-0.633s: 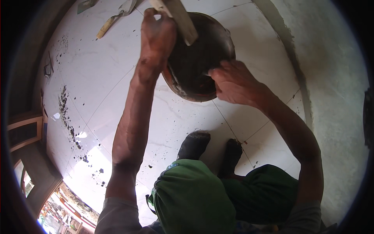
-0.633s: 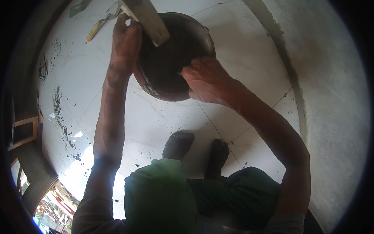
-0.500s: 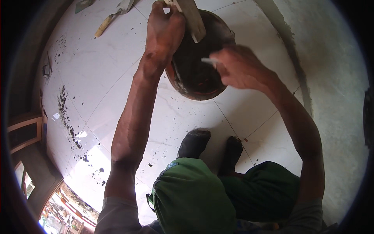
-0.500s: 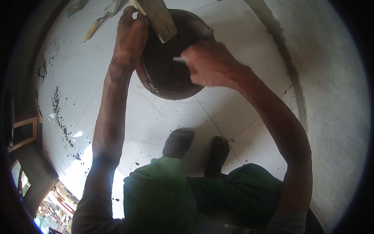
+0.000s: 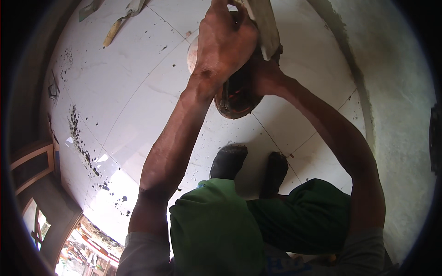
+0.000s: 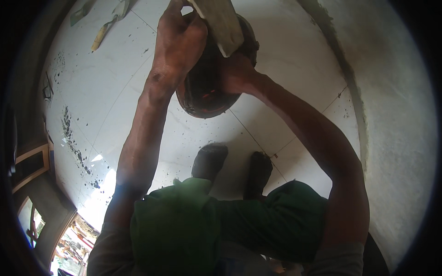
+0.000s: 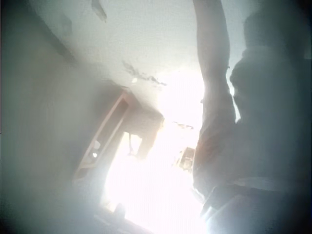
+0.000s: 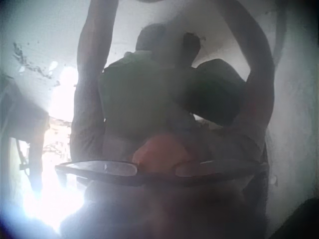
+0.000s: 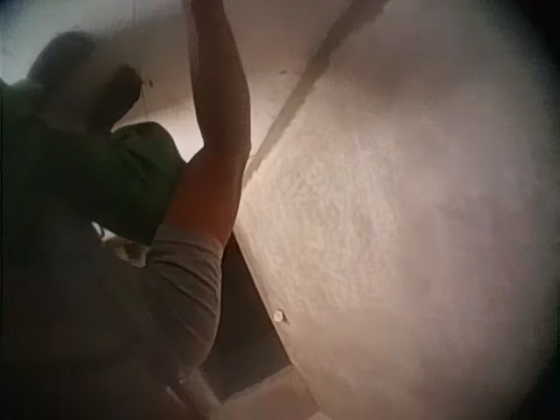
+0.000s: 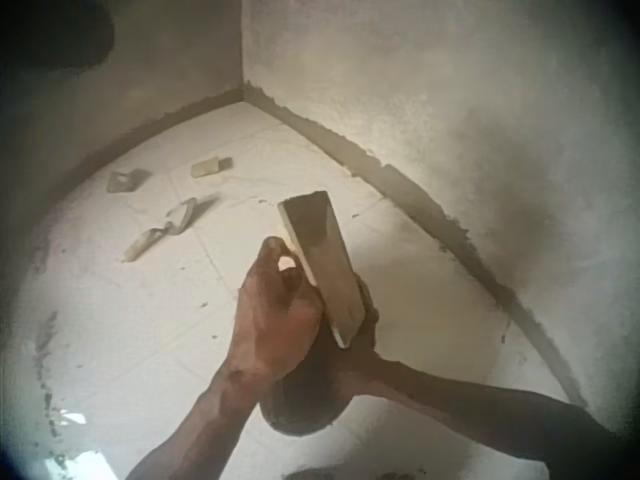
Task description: The person applies plaster along the corner where a tiled floor meets a wall using a small metal spatula and a flat trowel, periodically taking fresh plaster from a bucket on the floor.
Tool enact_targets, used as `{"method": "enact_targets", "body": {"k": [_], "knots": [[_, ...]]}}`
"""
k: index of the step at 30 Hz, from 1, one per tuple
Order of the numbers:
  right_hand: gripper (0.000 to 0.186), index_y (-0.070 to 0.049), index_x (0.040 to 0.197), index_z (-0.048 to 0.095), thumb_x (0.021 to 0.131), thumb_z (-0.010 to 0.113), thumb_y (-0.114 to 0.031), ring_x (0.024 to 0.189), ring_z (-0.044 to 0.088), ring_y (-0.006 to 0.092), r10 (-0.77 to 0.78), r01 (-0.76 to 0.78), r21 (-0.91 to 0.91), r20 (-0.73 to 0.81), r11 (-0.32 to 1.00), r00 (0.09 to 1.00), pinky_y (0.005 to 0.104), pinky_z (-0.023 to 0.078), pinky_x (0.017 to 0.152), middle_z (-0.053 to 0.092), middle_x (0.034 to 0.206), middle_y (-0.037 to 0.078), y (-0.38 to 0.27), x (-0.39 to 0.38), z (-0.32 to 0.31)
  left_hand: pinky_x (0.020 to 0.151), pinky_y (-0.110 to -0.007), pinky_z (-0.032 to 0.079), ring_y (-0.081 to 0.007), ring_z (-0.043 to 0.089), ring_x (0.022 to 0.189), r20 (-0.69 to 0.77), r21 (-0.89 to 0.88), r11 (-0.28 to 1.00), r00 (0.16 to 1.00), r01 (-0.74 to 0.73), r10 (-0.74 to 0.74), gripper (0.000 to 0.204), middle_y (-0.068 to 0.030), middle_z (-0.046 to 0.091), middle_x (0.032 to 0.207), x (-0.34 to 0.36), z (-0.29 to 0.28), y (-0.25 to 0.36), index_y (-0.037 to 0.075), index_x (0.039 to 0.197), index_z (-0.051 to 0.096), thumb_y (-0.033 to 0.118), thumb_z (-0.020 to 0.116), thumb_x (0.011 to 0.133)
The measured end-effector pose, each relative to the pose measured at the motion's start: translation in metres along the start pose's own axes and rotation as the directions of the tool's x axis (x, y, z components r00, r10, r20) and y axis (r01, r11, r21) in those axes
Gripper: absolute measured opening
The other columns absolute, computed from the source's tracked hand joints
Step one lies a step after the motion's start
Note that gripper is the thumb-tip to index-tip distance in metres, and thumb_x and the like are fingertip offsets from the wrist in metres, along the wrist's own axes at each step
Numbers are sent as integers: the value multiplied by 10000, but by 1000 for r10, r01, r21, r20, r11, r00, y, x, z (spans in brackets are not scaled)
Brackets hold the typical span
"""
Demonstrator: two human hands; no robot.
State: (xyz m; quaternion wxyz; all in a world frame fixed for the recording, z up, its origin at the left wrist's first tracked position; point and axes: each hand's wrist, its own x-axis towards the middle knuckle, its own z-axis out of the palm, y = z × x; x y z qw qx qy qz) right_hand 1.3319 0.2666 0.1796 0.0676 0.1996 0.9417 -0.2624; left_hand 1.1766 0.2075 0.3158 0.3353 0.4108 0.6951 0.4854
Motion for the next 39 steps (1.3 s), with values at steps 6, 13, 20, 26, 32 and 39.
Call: {"method": "enact_targets", "body": {"k": [6,13,20,26,32,39], "knots": [[383,24,1142,718,893,741,-266,982,740,347,-328,284,-205,-227,937,917,443,594,952,758,1010,145,30,-2,41,720,-415,618,-339,760,868,7,-117,990,997,-77,78,362,-293,743,997,-9,15,9,-59,1317,467,-7,466,960],[376,56,1219,712,931,741,-184,959,706,247,162,-125,759,26,638,986,394,557,894,774,1109,164,4,-25,-81,806,-355,600,-266,708,988,-95,-212,971,992,-107,88,327,-251,715,1145,4,-5,-8,-84,1342,496,45,451,1046],[238,100,967,702,791,661,-54,636,604,336,101,-90,190,-49,978,994,464,502,646,629,722,251,-10,-16,-49,947,-394,589,-313,690,1126,-183,-311,945,982,-99,42,409,-263,679,1227,5,-19,-25,-101,1432,450,94,471,1073],[198,82,838,708,799,621,-91,642,445,175,119,-243,556,250,795,961,411,405,604,576,635,70,-8,5,-41,937,-402,595,-325,702,1102,-231,-339,938,973,-71,-10,420,-293,677,1215,3,-27,-31,-115,1422,440,103,468,1065],[265,68,983,743,863,697,-163,775,586,149,124,-288,767,267,573,956,325,481,726,675,852,22,-28,14,-36,824,-357,541,-240,631,949,-236,-278,960,971,-44,-24,478,-178,630,1042,2,-45,-46,-101,1403,452,190,542,1034],[357,-17,1166,728,873,822,-197,1044,684,165,173,-249,964,262,-90,950,311,515,958,744,1058,75,-23,-50,-87,701,-305,488,-122,534,735,-184,82,928,909,-364,373,402,-3,558,823,5,-106,-160,-55,1290,557,254,568,1033]]}}
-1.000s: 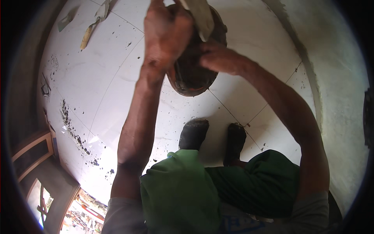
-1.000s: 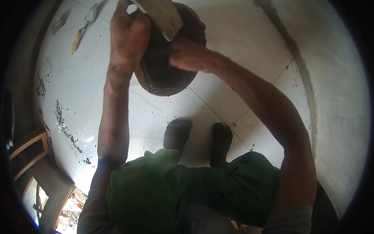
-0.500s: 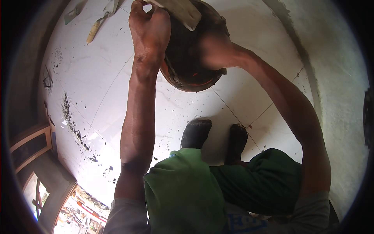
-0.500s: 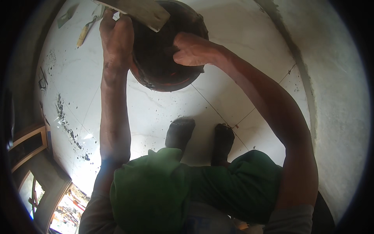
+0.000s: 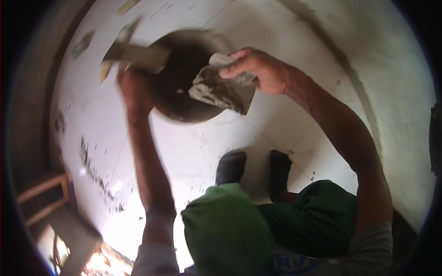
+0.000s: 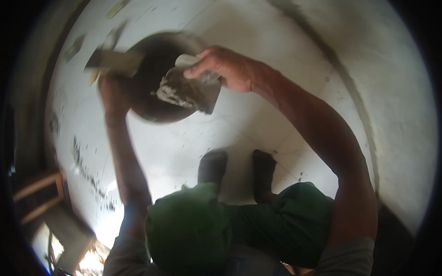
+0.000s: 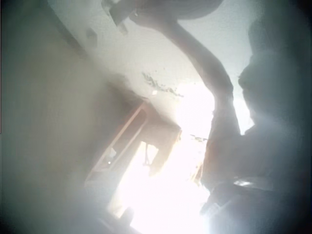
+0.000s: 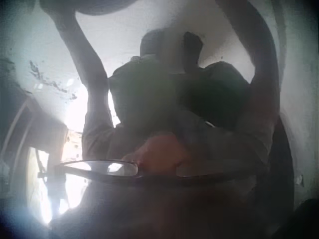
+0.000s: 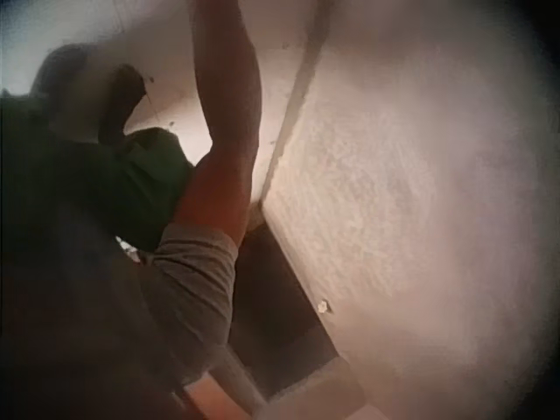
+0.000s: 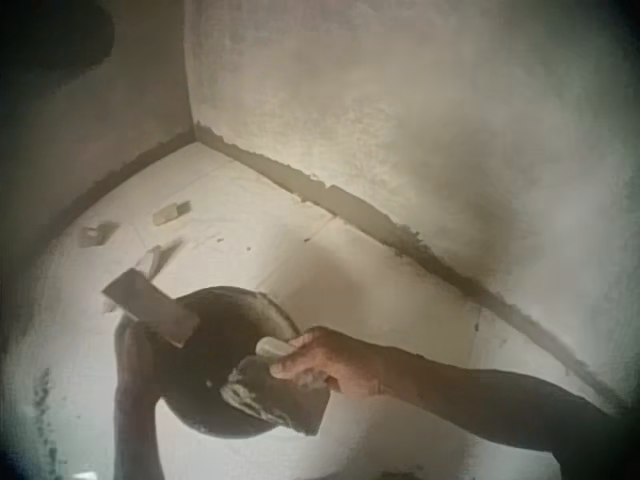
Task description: The person applies plaster along the corner where a tiled floor meets a wall using a small metal spatula and a flat trowel, periodically taking fresh plaster from a bucket on the floor.
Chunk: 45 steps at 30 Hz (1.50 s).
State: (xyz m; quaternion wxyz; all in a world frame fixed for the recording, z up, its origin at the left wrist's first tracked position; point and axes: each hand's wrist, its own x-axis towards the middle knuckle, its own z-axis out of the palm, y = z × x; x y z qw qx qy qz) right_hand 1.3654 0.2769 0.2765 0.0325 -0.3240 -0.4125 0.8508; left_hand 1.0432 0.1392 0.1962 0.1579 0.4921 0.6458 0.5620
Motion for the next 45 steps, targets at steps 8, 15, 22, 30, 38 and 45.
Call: {"method": "enact_targets", "body": {"k": [8,15,22,30,38,45], "knots": [[155,-29,1046,725,928,688,-123,931,726,176,-203,296,125,-484,947,851,339,581,903,749,966,75,26,-190,-135,616,-365,460,-214,551,626,62,482,876,997,9,-44,294,-31,615,740,-39,-47,5,-76,1123,662,165,551,997],[263,4,1189,652,963,645,-131,1030,709,226,-299,604,163,-751,780,588,387,582,936,726,1109,94,89,-209,-207,939,-372,550,-218,593,1129,-98,-522,644,711,559,-697,339,-96,617,1289,-34,-83,-10,47,1343,596,224,470,1083],[354,51,1278,551,958,642,-68,1127,667,307,-269,870,374,-845,320,462,445,635,964,624,1231,161,76,-41,-301,1121,-458,450,-287,551,1316,-362,-484,803,756,348,-546,487,-137,565,1448,-50,-115,88,10,1470,511,311,488,1087],[401,33,1348,503,961,595,-17,1173,636,299,106,933,309,-950,187,294,486,644,1016,586,1308,166,-22,32,-333,1124,-460,449,-289,550,1322,-397,-306,867,775,393,-491,493,-138,561,1457,-80,-100,165,10,1475,507,313,490,1087],[404,19,1379,476,982,547,14,1202,626,343,20,949,316,-948,1,316,495,645,1037,552,1344,168,-68,31,-383,1128,-462,448,-290,548,1328,-378,-261,859,773,440,-510,498,-140,556,1465,-106,-92,180,9,1480,502,314,491,1087],[507,-56,1466,489,972,473,55,1279,618,305,-220,946,312,-920,92,325,552,486,1211,556,1447,108,2,16,-298,1131,-464,447,-292,547,1334,-366,-254,855,773,453,-518,503,-142,552,1472,-116,-100,183,9,1485,498,316,492,1087]]}}
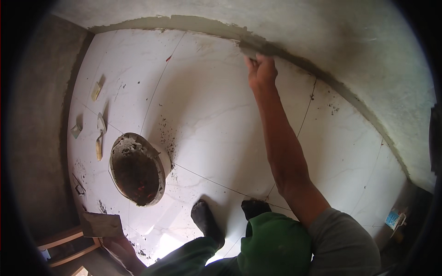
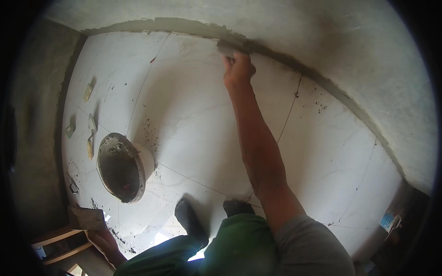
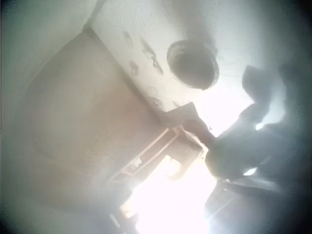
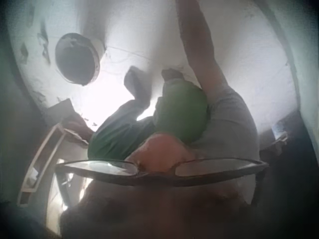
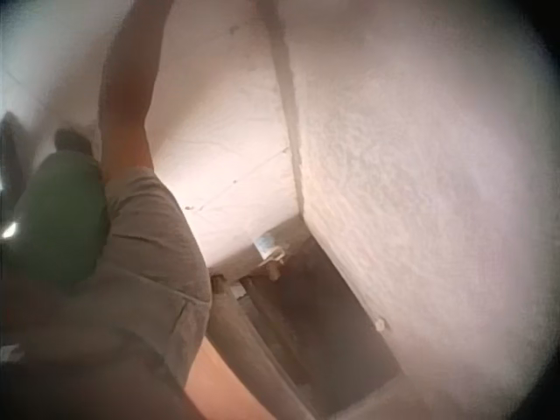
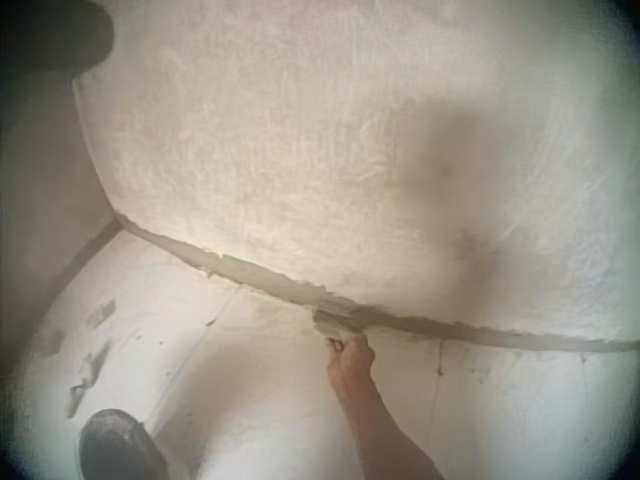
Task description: The person applies plaster along the corner where a tiled floor meets a wall using a small metal spatula and a flat trowel, periodically taking fresh plaster from a bucket on the floor.
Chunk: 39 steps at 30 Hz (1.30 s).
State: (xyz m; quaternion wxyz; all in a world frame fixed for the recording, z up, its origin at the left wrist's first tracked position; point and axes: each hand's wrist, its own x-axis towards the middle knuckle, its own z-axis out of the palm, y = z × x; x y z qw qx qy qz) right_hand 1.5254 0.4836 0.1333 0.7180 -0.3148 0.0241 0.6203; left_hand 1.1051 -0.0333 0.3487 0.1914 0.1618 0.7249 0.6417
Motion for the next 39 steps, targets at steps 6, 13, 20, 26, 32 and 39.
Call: {"method": "enact_targets", "body": {"k": [6,13,20,26,32,39], "knots": [[577,-70,1487,478,936,468,103,1412,537,335,30,-27,47,-61,999,998,568,462,1229,547,1477,123,-10,53,-50,1134,-465,446,-293,546,1339,69,-6,1000,998,12,-12,507,-143,549,1478,5,22,-13,9,1489,495,318,493,1087],[562,-23,1457,467,913,459,115,1372,552,390,-67,46,201,99,978,993,613,424,1239,535,1456,174,-25,39,-43,1138,-467,446,-294,545,1344,105,7,1000,994,6,-6,512,-145,545,1485,9,29,-13,8,1493,491,319,494,1087],[509,-6,1428,499,931,478,104,1372,552,395,-3,17,103,-133,995,991,659,504,1140,536,1448,205,-59,78,-59,1141,-469,445,-296,544,1350,144,0,1000,989,18,-17,517,-146,541,1492,8,44,-19,8,1498,487,321,496,1086],[454,57,1358,493,905,480,93,1356,542,439,21,18,256,-148,967,989,658,498,1162,517,1453,225,-84,95,-8,1144,-470,444,-297,543,1354,163,2,1000,987,14,-14,522,-148,537,1498,3,48,-19,8,1502,483,323,497,1086],[498,38,1370,487,879,462,111,1362,545,440,9,-1,139,-58,990,998,655,480,1181,523,1455,207,-47,37,-27,1147,-472,443,-298,542,1359,155,15,1000,988,15,-17,526,-149,534,1504,0,46,-14,7,1506,480,324,498,1086],[603,-22,1434,484,857,434,144,1350,576,423,38,-8,165,-180,986,983,655,484,1179,540,1449,185,-51,101,-35,1150,-474,443,-300,541,1365,188,13,999,981,44,-46,531,-150,530,1511,-6,54,-22,7,1510,476,326,499,1086]]}}
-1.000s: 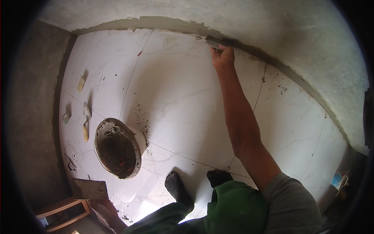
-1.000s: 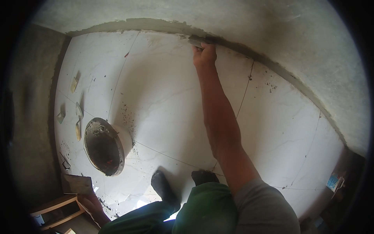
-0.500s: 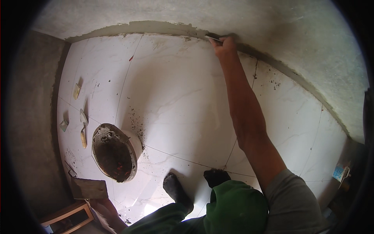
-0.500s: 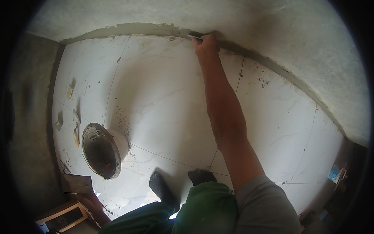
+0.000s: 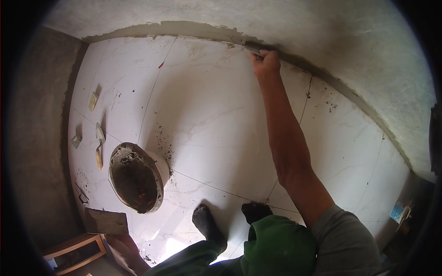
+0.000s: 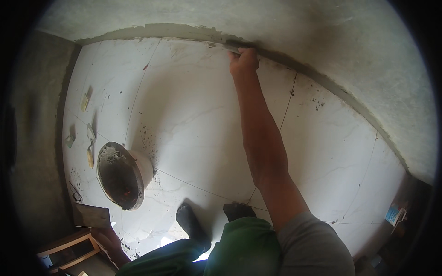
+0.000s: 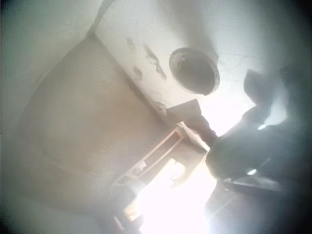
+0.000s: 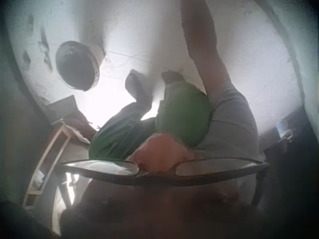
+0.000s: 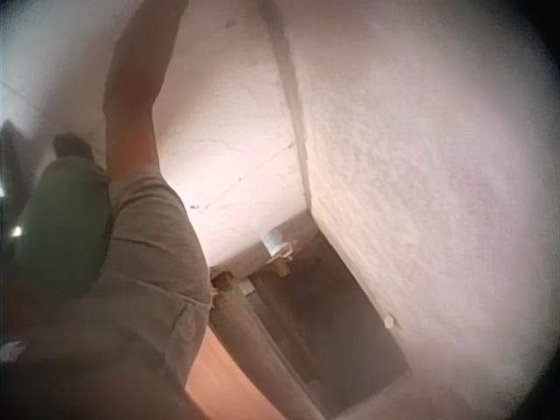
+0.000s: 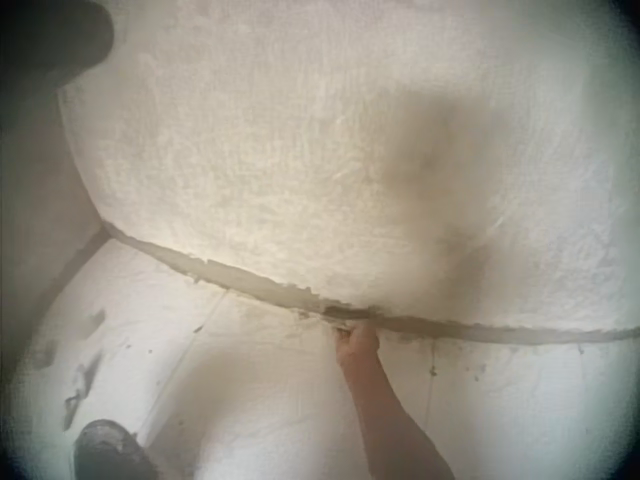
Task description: The person applies plaster along the corner where a tiled floor meets a wall using a small metal spatula and a flat trowel, periodically taking fresh plaster from a bucket on the floor.
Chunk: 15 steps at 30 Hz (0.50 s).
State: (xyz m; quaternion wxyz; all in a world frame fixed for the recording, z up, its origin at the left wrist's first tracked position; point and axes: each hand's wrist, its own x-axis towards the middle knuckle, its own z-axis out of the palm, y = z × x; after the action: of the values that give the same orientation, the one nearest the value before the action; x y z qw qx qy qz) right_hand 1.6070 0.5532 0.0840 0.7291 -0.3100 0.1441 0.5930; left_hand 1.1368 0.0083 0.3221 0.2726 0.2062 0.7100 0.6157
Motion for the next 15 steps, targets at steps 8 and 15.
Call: {"method": "enact_targets", "body": {"k": [8,15], "knots": [[582,-20,1448,472,884,435,118,1336,576,415,-24,24,-43,6,999,1000,656,505,1166,533,1441,189,67,-35,13,1154,-476,442,-302,540,1371,-8,26,1000,1000,-1,1,537,-152,525,1520,-5,-10,9,7,1516,471,328,500,1086],[413,29,1396,493,992,410,10,1326,553,428,-18,17,-4,-139,1000,990,652,526,1149,505,1446,211,51,2,69,1157,-478,441,-303,539,1376,21,30,1000,1000,5,-6,542,-154,521,1527,-11,-12,9,6,1520,467,330,501,1086]]}}
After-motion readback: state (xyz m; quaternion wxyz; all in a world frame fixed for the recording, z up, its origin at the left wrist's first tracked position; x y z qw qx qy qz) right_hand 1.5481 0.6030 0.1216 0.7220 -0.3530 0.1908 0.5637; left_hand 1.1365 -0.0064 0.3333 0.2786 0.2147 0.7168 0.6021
